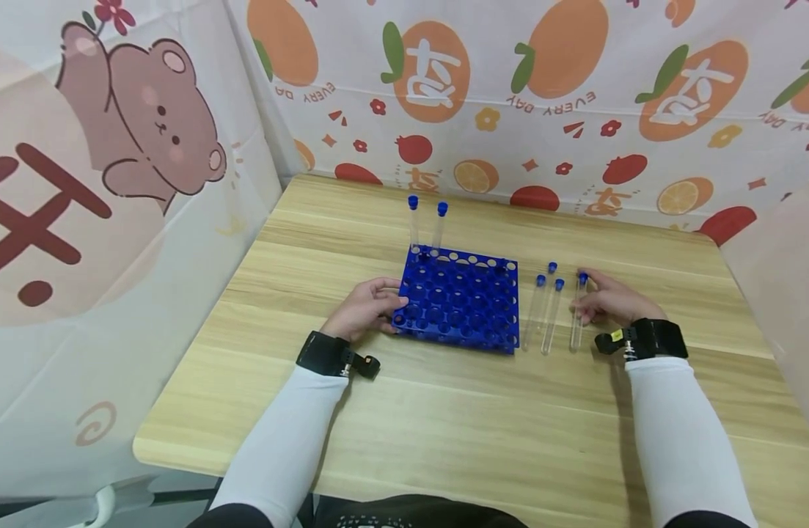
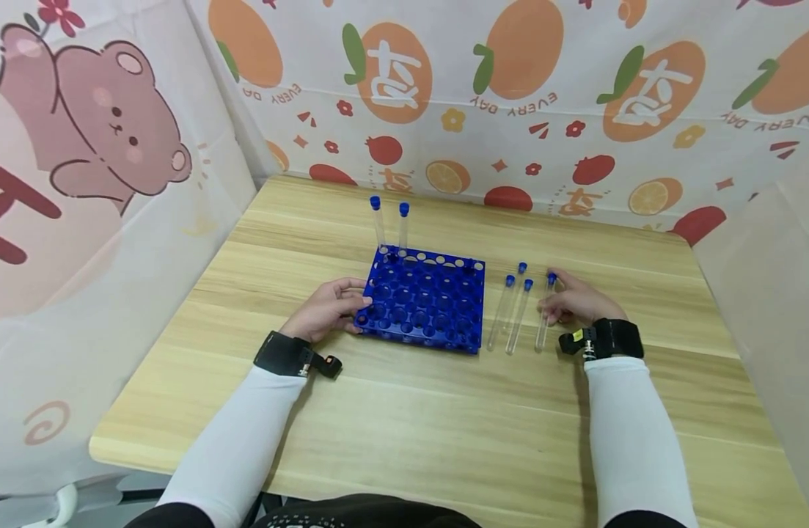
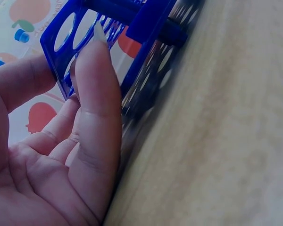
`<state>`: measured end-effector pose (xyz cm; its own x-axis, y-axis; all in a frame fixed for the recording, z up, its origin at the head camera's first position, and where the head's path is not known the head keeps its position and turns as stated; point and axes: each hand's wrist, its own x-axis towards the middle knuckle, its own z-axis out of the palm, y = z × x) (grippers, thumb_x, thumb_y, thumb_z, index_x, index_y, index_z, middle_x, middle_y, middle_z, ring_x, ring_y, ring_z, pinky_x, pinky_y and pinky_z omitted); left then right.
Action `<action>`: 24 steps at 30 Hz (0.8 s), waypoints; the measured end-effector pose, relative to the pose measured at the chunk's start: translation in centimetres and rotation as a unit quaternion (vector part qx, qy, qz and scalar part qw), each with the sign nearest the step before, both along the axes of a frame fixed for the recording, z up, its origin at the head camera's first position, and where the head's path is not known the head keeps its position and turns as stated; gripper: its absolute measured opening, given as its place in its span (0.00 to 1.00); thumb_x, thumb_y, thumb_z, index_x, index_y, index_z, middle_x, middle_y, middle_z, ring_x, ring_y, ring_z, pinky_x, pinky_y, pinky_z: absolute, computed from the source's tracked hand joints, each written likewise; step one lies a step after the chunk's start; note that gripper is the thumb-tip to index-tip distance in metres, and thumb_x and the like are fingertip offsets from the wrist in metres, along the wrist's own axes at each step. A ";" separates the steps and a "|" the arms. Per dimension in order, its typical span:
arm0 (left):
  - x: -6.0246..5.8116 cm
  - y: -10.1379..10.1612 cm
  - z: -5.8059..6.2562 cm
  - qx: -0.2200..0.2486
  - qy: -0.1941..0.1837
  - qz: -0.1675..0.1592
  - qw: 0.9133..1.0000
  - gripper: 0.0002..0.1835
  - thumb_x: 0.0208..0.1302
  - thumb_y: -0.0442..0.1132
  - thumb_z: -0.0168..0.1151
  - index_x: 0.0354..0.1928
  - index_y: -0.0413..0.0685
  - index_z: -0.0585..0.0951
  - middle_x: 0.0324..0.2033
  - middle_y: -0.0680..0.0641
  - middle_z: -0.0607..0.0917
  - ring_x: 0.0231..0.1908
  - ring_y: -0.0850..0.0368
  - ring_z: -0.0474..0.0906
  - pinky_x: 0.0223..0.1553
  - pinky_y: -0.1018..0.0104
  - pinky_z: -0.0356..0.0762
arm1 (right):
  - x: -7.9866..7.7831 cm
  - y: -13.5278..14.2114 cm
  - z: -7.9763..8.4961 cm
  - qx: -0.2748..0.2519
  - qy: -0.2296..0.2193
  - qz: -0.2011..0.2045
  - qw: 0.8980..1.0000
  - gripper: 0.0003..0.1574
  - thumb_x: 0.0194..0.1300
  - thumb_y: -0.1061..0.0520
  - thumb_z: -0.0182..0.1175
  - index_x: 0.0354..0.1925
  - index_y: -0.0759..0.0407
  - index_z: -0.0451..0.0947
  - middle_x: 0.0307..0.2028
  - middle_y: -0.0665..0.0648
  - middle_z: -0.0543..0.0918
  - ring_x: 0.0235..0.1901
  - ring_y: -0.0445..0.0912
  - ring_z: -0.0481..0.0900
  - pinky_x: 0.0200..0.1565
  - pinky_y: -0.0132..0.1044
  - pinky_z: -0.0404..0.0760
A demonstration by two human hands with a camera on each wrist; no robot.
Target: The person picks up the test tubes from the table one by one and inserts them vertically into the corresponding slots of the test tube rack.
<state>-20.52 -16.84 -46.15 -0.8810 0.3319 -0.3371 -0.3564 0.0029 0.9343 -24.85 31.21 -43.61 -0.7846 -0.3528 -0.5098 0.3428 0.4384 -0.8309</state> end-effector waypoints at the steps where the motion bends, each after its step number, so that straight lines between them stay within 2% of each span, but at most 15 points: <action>1: 0.0 0.0 0.0 0.000 0.000 0.000 1.000 0.24 0.66 0.34 0.62 0.63 0.41 0.70 0.37 0.50 0.84 0.28 0.57 0.80 0.26 0.64 0.87 | 0.0 0.0 -0.1 -0.004 0.001 -0.002 1.000 0.60 0.69 0.65 0.56 0.77 0.54 0.22 0.28 0.53 0.83 0.24 0.42 0.82 0.33 0.36 0.87; 7: 0.0 0.0 0.0 -0.003 0.002 -0.001 1.000 0.25 0.67 0.34 0.62 0.64 0.41 0.70 0.38 0.49 0.84 0.28 0.57 0.79 0.26 0.64 0.87 | 0.2 0.4 -0.4 -0.010 0.008 -0.013 1.000 0.60 0.70 0.63 0.56 0.77 0.53 0.22 0.29 0.52 0.84 0.25 0.43 0.82 0.34 0.37 0.86; 14: -0.1 0.1 -0.1 0.001 0.001 0.000 1.000 0.24 0.67 0.34 0.62 0.63 0.41 0.70 0.37 0.50 0.84 0.28 0.57 0.79 0.26 0.65 0.87 | 1.2 0.7 -0.4 -0.019 0.025 -0.041 0.999 0.57 0.73 0.60 0.53 0.77 0.52 0.21 0.36 0.51 0.84 0.29 0.42 0.83 0.38 0.35 0.84; 19: -0.1 0.1 -0.1 0.003 -0.003 0.004 1.000 0.24 0.66 0.34 0.63 0.63 0.42 0.71 0.36 0.50 0.84 0.28 0.57 0.80 0.26 0.64 0.87 | 1.7 1.1 -1.0 -0.054 0.036 -0.066 0.996 0.52 0.76 0.59 0.50 0.77 0.54 0.23 0.31 0.47 0.83 0.27 0.41 0.83 0.38 0.34 0.83; 24: -0.1 0.1 -0.1 0.000 -0.007 0.006 1.000 0.23 0.66 0.34 0.63 0.62 0.43 0.72 0.36 0.50 0.84 0.28 0.57 0.80 0.26 0.65 0.87 | 2.0 1.2 -1.5 -0.069 0.058 -0.071 0.993 0.51 0.75 0.58 0.52 0.78 0.56 0.27 0.25 0.45 0.82 0.24 0.41 0.81 0.33 0.34 0.80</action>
<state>-20.62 -16.75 -46.24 -0.8801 0.3210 -0.3498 -0.3698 -0.0013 0.9291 -22.80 32.40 -45.11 -0.8825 -0.2937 -0.3672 0.2914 0.2714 -0.9173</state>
